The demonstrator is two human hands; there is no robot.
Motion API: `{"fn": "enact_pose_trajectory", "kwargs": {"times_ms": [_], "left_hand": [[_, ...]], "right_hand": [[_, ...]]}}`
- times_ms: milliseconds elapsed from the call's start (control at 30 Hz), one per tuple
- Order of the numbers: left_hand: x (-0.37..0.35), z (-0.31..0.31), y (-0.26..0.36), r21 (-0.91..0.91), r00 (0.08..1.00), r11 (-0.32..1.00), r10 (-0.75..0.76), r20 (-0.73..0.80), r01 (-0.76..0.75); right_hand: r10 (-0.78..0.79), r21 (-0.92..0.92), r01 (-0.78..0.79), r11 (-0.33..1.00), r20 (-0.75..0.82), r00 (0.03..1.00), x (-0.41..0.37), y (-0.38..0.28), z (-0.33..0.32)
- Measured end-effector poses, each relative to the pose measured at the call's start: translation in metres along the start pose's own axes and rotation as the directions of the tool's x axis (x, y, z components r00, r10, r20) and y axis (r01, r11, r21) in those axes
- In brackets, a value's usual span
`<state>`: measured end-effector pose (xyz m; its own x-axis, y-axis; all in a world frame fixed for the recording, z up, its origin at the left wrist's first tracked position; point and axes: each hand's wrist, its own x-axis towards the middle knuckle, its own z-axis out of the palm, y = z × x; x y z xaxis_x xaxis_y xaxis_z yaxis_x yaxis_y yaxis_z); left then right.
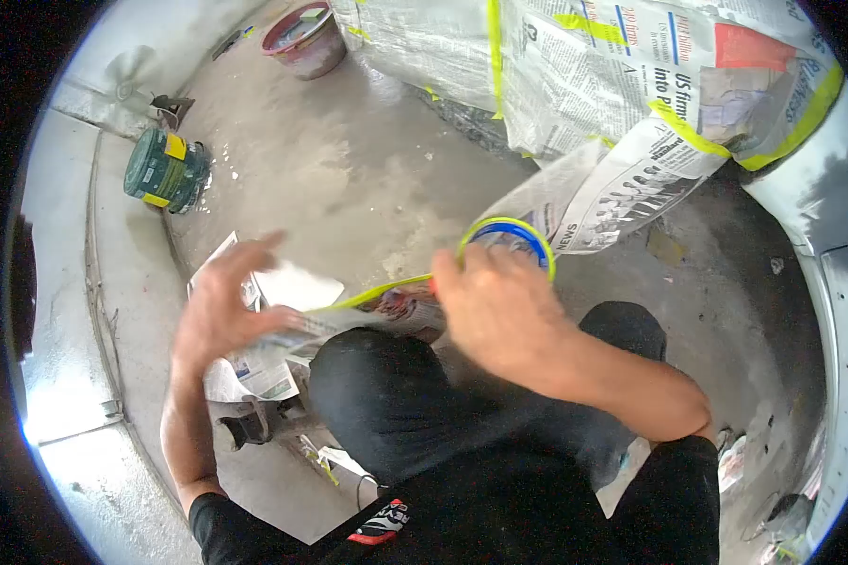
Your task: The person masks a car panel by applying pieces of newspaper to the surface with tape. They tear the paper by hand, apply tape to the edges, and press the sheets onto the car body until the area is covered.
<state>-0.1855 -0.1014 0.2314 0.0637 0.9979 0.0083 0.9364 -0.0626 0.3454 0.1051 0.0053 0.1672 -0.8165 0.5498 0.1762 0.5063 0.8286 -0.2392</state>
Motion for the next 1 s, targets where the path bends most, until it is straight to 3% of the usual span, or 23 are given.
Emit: {"fn": "enact_pose_trajectory", "kwargs": {"times_ms": [100, 200, 300, 400, 500, 600, 700, 800, 1000], "left_hand": [[0.025, 0.049, 0.057, -0.066, 0.976, 0.976, 0.2, -0.086, -0.206], [0.041, 0.07, 0.074, -0.124, 0.981, 0.974, 0.194, 0.03, -0.189], [0.047, 0.07, 0.078, -0.1, 0.956, 0.951, 0.287, -0.067, -0.293], [0.04, 0.057, 0.071, -0.013, 0.963, 0.964, 0.267, 0.023, -0.267], [0.027, 0.049, 0.067, -0.054, 0.97, 0.968, 0.243, -0.029, -0.244], [0.016, 0.042, 0.064, -0.005, 0.979, 0.979, 0.202, -0.02, -0.202], [0.01, 0.041, 0.074, 0.021, 0.978, 0.978, 0.209, -0.001, -0.209], [0.006, 0.042, 0.079, 0.069, 0.972, 0.969, 0.234, 0.023, -0.235], [-0.008, 0.045, 0.087, 0.111, 0.966, 0.959, 0.257, 0.043, -0.26]], "right_hand": [[-0.075, -0.043, 0.075, 0.996, -0.012, 0.997, 0.004, -0.012, -0.004], [-0.078, -0.053, 0.079, 0.995, 0.017, 0.997, -0.001, -0.012, -0.017], [-0.049, 0.049, 0.049, 0.998, 0.001, 0.999, -0.013, 0.002, -0.019], [-0.1, 0.289, 0.052, 0.956, 0.154, 0.983, -0.023, 0.026, -0.04], [-0.318, 0.202, 0.32, 0.925, -0.046, 0.947, -0.035, 0.078, -0.027], [-0.122, 0.077, 0.119, 0.99, 0.03, 0.992, -0.043, 0.11, -0.036], [0.159, 0.023, -0.164, 0.986, 0.149, 0.976, -0.047, 0.097, -0.035], [0.263, 0.266, -0.319, 0.909, 0.226, 0.938, -0.045, 0.09, -0.034], [0.248, 0.343, -0.351, 0.871, 0.308, 0.918, -0.049, 0.083, -0.031]]}}
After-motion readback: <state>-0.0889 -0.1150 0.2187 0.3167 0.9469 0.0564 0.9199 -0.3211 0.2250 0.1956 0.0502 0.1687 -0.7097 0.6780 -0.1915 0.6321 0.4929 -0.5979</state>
